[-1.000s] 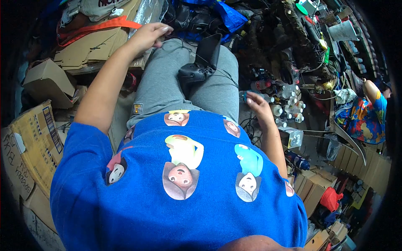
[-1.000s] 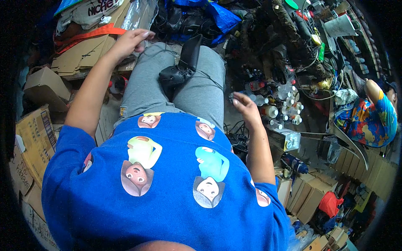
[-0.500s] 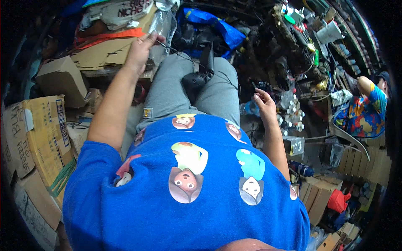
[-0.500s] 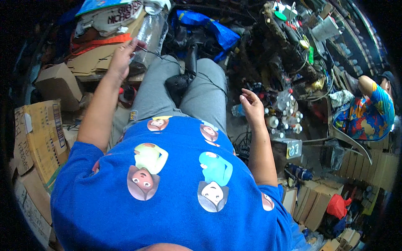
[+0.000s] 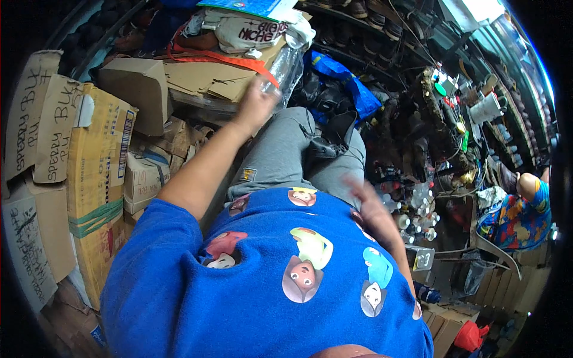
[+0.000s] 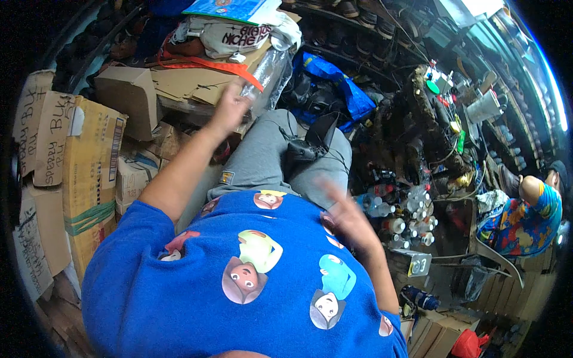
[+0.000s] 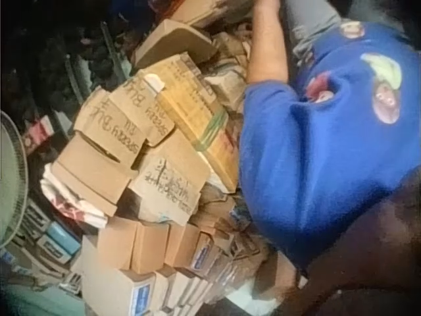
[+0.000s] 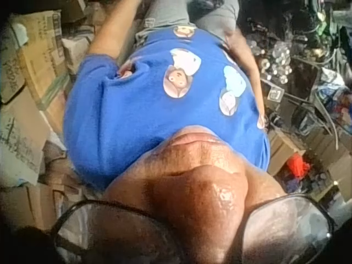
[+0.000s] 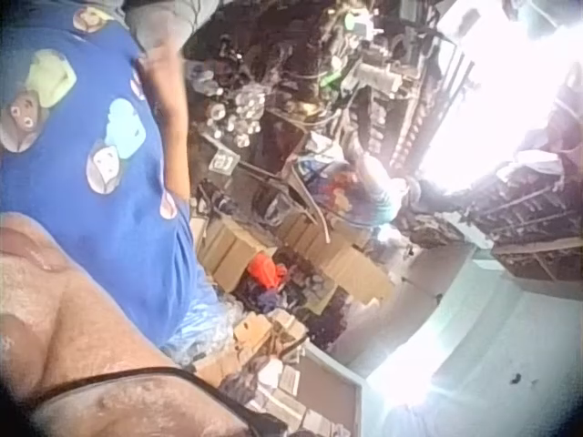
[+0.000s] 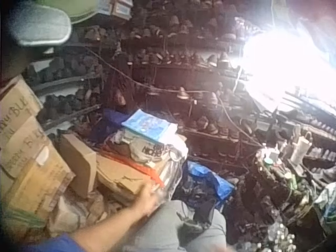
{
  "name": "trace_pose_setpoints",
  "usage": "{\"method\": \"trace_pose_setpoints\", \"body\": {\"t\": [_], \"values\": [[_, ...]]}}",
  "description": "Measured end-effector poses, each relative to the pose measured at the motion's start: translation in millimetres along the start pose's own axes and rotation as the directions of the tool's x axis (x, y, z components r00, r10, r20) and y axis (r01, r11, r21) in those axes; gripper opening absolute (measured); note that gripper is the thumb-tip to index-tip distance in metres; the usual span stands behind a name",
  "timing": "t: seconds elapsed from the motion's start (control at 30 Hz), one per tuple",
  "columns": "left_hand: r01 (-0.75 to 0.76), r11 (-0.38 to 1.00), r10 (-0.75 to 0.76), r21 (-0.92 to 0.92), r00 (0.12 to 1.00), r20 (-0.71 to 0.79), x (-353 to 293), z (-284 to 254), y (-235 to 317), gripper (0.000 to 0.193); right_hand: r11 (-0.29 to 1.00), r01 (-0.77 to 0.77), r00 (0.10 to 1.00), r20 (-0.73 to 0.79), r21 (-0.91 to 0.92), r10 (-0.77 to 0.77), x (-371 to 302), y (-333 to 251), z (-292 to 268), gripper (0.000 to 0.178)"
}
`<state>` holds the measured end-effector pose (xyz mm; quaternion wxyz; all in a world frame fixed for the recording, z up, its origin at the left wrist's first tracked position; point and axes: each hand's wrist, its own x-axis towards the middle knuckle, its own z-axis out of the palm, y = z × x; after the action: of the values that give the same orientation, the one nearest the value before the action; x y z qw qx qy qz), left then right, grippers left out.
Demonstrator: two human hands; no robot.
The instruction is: Insert and thread laces through the eyelets of a black shoe.
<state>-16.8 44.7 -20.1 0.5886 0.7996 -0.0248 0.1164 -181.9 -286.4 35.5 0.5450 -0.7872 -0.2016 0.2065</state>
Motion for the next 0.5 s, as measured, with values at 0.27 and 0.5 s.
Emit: {"method": "trace_pose_setpoints", "body": {"t": [0.27, 0.5], "values": [[-0.652, 0.661, 0.324, 0.371, 0.694, 0.643, -63, 75, 33, 0.046, 0.959, -0.196, 0.937, 0.327, 0.203, 0.122, 11, -50, 8, 0.070], [-0.720, 0.562, 0.303, 0.407, 0.637, 0.709, -59, 88, 15, 0.033, 0.924, -0.240, 0.947, 0.280, 0.297, 0.156, 20, -31, 5, 0.067]]}}
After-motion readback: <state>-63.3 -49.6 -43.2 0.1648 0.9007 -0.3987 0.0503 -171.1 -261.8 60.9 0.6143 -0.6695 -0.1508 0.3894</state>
